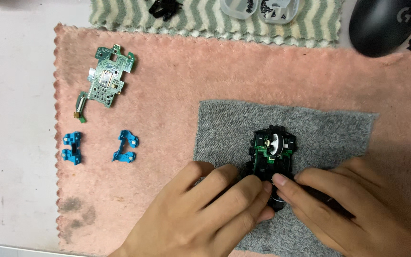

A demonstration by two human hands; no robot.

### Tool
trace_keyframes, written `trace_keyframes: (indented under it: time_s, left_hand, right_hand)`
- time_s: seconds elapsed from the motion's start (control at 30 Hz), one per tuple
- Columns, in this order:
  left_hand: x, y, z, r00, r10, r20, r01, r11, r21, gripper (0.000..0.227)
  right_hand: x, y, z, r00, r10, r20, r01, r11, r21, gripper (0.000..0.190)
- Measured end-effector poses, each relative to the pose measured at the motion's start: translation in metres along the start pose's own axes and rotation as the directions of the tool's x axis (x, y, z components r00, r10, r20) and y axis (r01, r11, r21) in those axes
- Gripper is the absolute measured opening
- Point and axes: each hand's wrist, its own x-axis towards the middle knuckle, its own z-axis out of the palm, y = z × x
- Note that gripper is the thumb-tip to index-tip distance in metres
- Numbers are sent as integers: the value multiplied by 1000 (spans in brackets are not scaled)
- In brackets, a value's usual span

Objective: The person uses a small screwdriver to tighten screws on a black electronic component with a green circuit board. They then connect a black battery pack to the component and secure it in place.

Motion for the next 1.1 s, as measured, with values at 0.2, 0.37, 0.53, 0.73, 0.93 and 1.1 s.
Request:
trace_keyframes:
  time_s: [0.2,0.37,0.53,0.73,0.93,1.1]
  left_hand:
    - [0,-3,1,1000,18,0,-18,1000,22,22]
    - [1,-3,2,1000,6,6,-6,999,41,27]
    - [1,-2,1,1000,0,13,0,999,38,27]
    - [2,-3,2,1000,8,-6,-8,1000,10,24]
    - [1,1,5,1000,-12,-10,12,1000,-4,23]
    - [4,-3,6,998,26,-59,-27,999,-23,23]
  right_hand:
    - [-1,3,-13,991,78,107,-93,985,144,62]
    - [27,26,-28,858,-499,122,512,813,-276,25]
    - [10,10,-3,995,95,-6,-93,983,159,56]
    - [21,3,3,982,182,-48,-161,945,285,33]
    - [15,10,8,960,277,50,-272,868,415,34]
    - [20,8,4,964,265,29,-258,903,343,31]
